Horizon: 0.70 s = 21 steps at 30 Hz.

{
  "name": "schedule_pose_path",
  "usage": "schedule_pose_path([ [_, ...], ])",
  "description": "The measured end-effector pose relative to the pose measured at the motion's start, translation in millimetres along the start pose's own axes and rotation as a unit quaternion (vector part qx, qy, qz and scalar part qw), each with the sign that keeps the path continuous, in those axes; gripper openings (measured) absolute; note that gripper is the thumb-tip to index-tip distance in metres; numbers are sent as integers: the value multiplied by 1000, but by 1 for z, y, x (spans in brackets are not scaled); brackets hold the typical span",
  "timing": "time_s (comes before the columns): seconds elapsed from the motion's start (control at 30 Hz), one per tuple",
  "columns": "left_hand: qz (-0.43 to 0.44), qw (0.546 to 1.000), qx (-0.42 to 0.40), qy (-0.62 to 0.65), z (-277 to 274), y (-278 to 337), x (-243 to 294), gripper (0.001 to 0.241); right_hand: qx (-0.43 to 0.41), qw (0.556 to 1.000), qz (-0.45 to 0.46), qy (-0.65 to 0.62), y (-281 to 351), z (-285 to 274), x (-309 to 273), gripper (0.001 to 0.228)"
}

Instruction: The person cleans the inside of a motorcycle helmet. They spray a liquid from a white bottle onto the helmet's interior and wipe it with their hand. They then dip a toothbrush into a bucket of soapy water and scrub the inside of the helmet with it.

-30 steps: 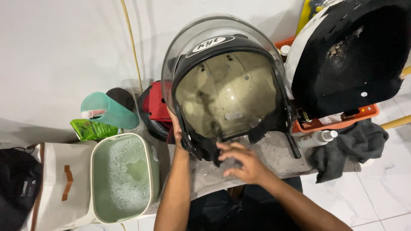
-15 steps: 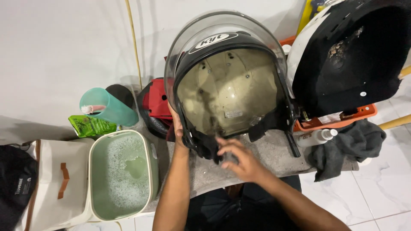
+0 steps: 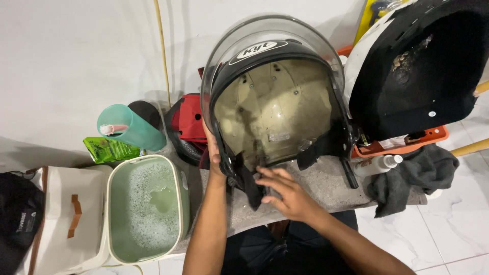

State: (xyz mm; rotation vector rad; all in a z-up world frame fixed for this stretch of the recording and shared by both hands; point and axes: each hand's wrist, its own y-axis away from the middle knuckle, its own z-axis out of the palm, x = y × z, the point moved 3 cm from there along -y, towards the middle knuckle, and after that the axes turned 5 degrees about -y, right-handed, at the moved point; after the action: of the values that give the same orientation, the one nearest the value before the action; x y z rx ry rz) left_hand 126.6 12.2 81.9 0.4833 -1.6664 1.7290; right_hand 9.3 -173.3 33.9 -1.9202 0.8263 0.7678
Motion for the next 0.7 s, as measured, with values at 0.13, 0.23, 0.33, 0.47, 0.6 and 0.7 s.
schedule_pose_path([
  [0.13, -30, 999, 13, 20, -6, 25, -31, 128, -5, 998, 53, 36, -3, -8, 4, 32],
  [0.23, -58, 996, 30, 61, -17, 59, -79, 139, -8, 998, 41, 41, 10, 4, 6, 31],
  [0.33, -79, 993, 44, 80, -22, 70, -94, 147, 11, 998, 19, 52, 4, -5, 11, 33],
  [0.47, -103, 969, 44, 222, -16, 54, -58, 122, -112, 984, 114, 84, 17, 8, 1, 35],
  [0.6, -80, 993, 29, 85, -15, 50, -61, 131, 5, 997, 12, 79, 3, -7, -4, 32],
  [0.7, -91, 991, 29, 90, -13, 48, -60, 136, -1, 997, 17, 70, 5, -5, 0, 32],
])
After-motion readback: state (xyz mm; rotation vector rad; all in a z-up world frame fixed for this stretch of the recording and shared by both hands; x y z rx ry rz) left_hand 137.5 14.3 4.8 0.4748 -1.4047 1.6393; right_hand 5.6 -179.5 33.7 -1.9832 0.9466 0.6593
